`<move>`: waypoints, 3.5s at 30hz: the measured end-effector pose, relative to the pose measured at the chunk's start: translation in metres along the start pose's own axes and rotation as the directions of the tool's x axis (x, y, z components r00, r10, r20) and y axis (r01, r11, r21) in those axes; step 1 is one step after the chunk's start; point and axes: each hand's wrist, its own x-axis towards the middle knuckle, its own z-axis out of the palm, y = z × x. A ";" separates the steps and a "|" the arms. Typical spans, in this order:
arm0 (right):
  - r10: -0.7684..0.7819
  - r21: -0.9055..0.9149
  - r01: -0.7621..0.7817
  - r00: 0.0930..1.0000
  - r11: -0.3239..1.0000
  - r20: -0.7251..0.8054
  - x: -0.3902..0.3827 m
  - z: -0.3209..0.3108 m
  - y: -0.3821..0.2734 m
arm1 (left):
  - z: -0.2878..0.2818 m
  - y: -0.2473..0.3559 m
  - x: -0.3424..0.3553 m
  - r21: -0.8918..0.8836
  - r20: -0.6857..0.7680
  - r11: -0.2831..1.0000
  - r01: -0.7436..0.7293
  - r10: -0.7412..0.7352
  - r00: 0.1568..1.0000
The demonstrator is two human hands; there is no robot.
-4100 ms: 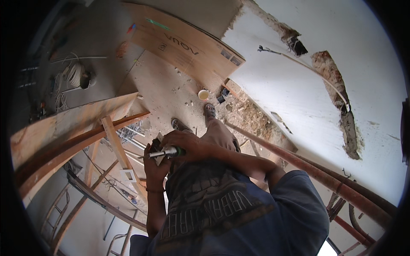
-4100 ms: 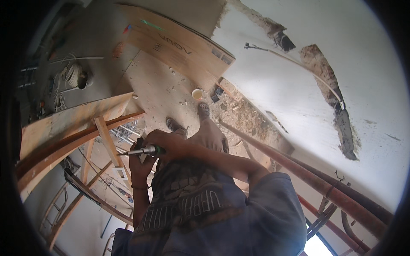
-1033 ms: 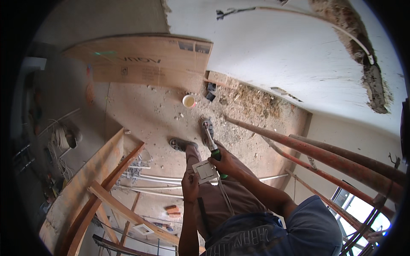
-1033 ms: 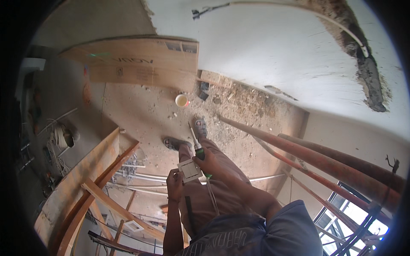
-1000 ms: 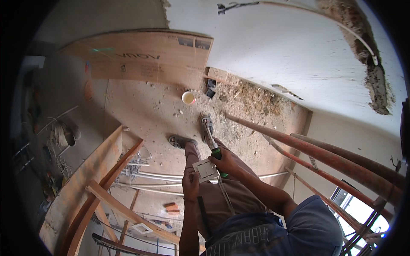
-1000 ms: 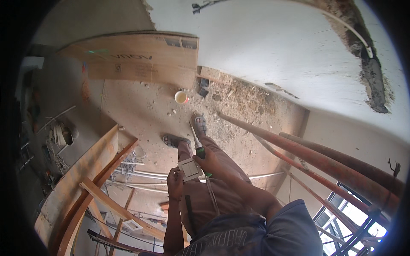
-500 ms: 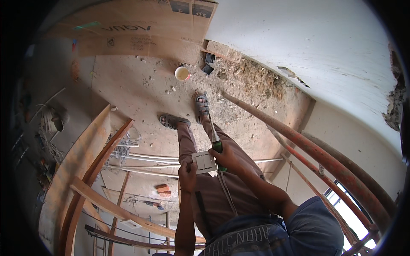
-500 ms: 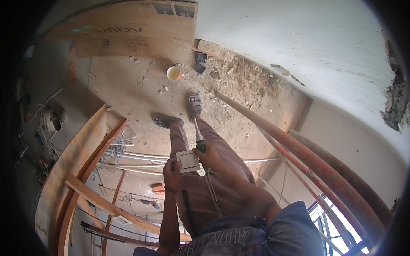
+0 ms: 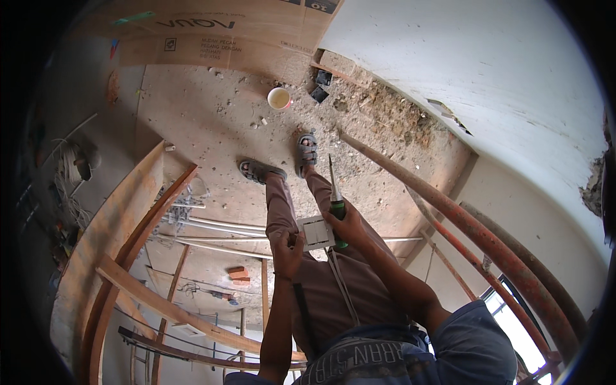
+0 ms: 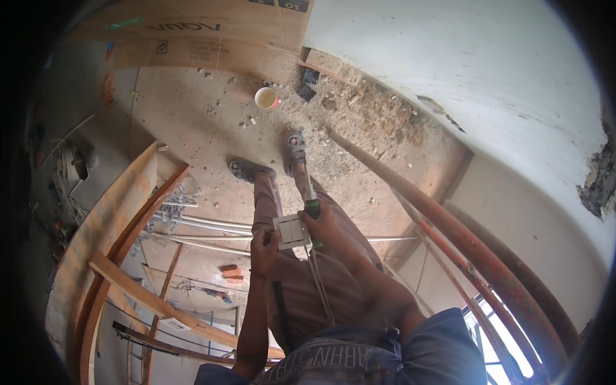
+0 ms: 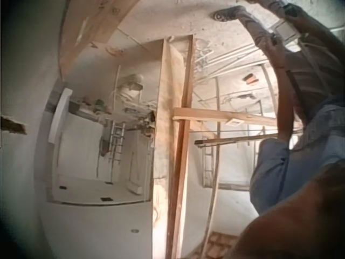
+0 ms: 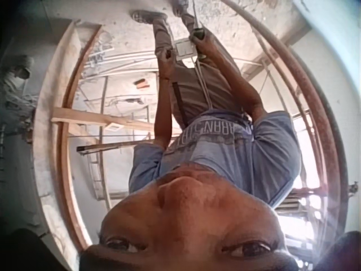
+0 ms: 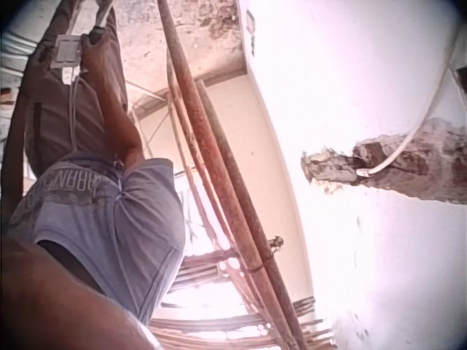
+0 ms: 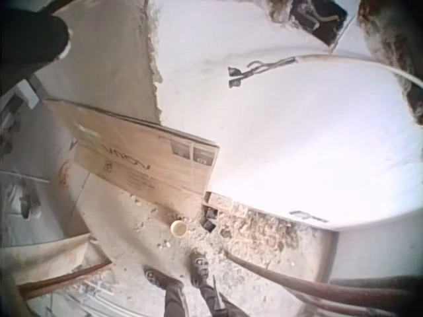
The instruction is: The person installs an electrical outlet by connecting wires and tightening screws with a screwdriver and a power drill while standing on a scaffold.
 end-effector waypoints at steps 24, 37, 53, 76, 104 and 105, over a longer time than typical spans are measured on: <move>0.115 0.069 -0.121 0.990 0.990 0.078 0.006 0.008 -0.052 | -0.002 0.012 0.015 0.070 -0.232 0.996 -0.063 0.078 0.970; 0.014 0.036 -0.018 0.994 0.999 0.107 0.016 0.006 -0.065 | -0.005 0.011 0.024 -0.096 -0.169 0.995 -0.007 -0.009 0.986; 0.074 0.033 -0.080 0.983 0.996 0.167 0.025 0.007 -0.043 | 0.003 -0.011 0.031 -0.093 -0.228 0.995 -0.033 0.011 0.974; -0.071 0.134 0.040 0.971 0.990 0.229 0.078 0.023 0.018 | 0.057 0.073 0.002 0.216 -0.037 0.837 -0.503 0.522 0.852; -0.085 0.098 0.065 0.972 0.993 0.218 0.147 0.046 0.032 | -0.005 -0.070 0.137 0.045 -0.058 0.995 -0.086 0.088 0.994; -0.105 0.088 0.086 0.968 0.992 0.230 0.148 0.046 0.034 | -0.002 -0.074 0.142 -0.074 -0.014 0.997 -0.021 0.020 1.000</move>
